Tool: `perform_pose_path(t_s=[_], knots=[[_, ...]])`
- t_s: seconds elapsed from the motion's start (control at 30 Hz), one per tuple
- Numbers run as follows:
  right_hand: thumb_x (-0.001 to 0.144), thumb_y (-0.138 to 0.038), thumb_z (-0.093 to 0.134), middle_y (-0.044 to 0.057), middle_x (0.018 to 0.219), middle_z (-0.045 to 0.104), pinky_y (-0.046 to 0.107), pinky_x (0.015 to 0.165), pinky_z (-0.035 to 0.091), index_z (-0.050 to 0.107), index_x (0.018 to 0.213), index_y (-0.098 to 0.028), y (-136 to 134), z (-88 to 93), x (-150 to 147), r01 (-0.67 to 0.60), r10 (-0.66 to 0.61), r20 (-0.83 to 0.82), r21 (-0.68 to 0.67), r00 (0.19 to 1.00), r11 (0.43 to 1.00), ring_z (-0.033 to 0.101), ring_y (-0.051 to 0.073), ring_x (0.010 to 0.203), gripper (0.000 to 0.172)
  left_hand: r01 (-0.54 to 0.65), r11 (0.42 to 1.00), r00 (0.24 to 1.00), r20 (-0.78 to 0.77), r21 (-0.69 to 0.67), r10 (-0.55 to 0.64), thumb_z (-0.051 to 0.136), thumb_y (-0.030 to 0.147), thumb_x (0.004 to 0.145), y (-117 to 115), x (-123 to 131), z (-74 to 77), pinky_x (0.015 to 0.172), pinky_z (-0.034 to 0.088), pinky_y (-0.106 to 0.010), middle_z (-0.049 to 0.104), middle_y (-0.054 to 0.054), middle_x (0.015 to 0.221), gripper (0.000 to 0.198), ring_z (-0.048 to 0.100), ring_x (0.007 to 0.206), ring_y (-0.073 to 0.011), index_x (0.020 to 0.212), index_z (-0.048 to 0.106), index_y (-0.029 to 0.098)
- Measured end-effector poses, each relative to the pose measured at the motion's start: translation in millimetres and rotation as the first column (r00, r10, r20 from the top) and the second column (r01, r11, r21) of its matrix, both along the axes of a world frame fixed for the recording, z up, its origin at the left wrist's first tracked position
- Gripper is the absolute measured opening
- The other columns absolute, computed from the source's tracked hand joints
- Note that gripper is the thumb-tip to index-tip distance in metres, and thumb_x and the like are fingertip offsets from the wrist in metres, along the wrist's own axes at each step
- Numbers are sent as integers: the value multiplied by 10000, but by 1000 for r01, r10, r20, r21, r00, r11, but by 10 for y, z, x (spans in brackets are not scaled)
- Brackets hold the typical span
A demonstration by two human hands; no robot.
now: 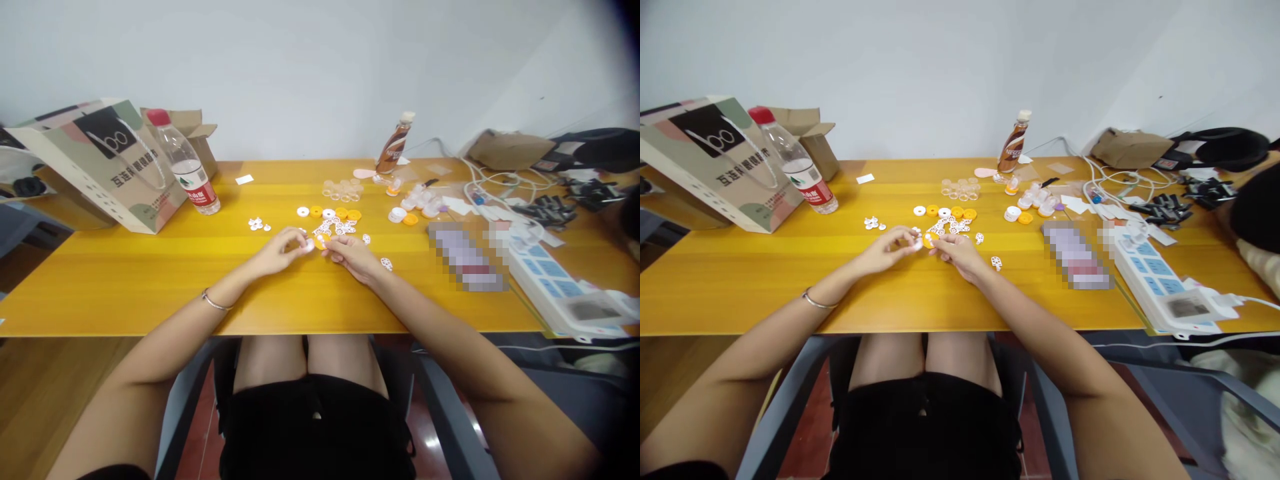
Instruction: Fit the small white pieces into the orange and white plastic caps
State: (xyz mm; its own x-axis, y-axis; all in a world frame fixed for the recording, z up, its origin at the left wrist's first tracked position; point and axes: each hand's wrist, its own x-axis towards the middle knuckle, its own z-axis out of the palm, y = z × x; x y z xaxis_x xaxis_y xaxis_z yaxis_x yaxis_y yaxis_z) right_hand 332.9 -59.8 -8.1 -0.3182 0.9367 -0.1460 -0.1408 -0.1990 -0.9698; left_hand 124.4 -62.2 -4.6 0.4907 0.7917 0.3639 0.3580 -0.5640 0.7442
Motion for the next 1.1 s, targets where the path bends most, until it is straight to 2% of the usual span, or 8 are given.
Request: perform_pose_path(t_s=[0.13, 0.27, 0.37, 0.43, 0.53, 0.67, 0.8, 1.1], knots=[[619, -378, 761, 26, 683, 689, 222, 476, 223, 596, 711, -147, 12, -21, 12, -25, 25, -10, -9, 1000, 1000, 316, 30, 461, 298, 46, 933, 950, 304, -357, 69, 564, 378, 844, 59, -61, 19, 740, 486, -283, 652, -68, 929, 210, 606, 847, -137, 834, 512, 174], [627, -367, 763, 32, 691, 700, 218, 475, 213, 590, 716, -145, 7, -12, 13, -40, 39, -13, -19, 999, 999, 310, 25, 454, 295, 107, 894, 909, 407, -434, 89, 617, 401, 808, 59, -42, 5, 761, 496, -275, 661, -62, 952, 255, 623, 849, -130, 886, 527, 175], [616, -371, 766, 29, 681, 699, 222, 478, 222, 584, 706, -151, -16, 25, 0, -33, 33, -2, -19, 999, 999, 308, 28, 451, 299, 114, 917, 913, 405, -382, 55, 589, 372, 840, 34, 0, 6, 825, 497, -292, 655, -68, 1015, 320, 624, 918, -134, 1099, 517, 198], [604, -381, 766, 26, 674, 694, 228, 477, 225, 586, 692, -154, -34, 48, -16, -17, 17, 20, -9, 1000, 1000, 306, 32, 452, 302, 66, 955, 939, 343, -290, 39, 568, 349, 861, 7, 33, 13, 842, 499, -298, 653, -69, 1012, 368, 622, 924, -135, 1192, 495, 205], [596, -403, 757, 19, 675, 685, 235, 475, 226, 588, 680, -161, -47, 50, -40, 25, -26, 59, 23, 998, 999, 309, 38, 454, 307, -92, 994, 964, 242, -66, 105, 598, 335, 846, -62, 100, 24, 836, 512, -294, 630, -70, 1016, 344, 618, 867, -122, 1153, 548, 188], [590, -440, 746, -43, 527, 561, 238, 470, 215, 567, 653, -175, -43, 15, -65, 82, -87, 71, 75, 994, 994, 314, 46, 440, 326, -183, 967, 973, 175, 178, 152, 638, 345, 819, -174, 202, 33, 764, 548, -273, 570, -72, 1046, 323, 599, 764, -90, 1092, 595, 178], [575, -482, 746, -80, 440, 428, 237, 465, 213, 522, 635, -192, -66, 5, -94, 103, -116, 120, 106, 986, 989, 324, 58, 428, 371, -196, 954, 977, 127, 227, 170, 634, 382, 821, -213, 253, 40, 711, 558, -268, 584, -48, 936, 311, 591, 717, -94, 1052, 608, 175], [595, -463, 727, -62, 529, 481, 232, 481, 231, 621, 752, -190, -151, 28, -155, 32, -49, 109, 151, 993, 988, 334, 64, 476, 333, -281, 935, 960, 76, 215, 271, 645, 419, 804, -181, 216, 24, 682, 542, -237, 586, -34, 861, 314, 601, 728, -102, 981, 627, 160]])
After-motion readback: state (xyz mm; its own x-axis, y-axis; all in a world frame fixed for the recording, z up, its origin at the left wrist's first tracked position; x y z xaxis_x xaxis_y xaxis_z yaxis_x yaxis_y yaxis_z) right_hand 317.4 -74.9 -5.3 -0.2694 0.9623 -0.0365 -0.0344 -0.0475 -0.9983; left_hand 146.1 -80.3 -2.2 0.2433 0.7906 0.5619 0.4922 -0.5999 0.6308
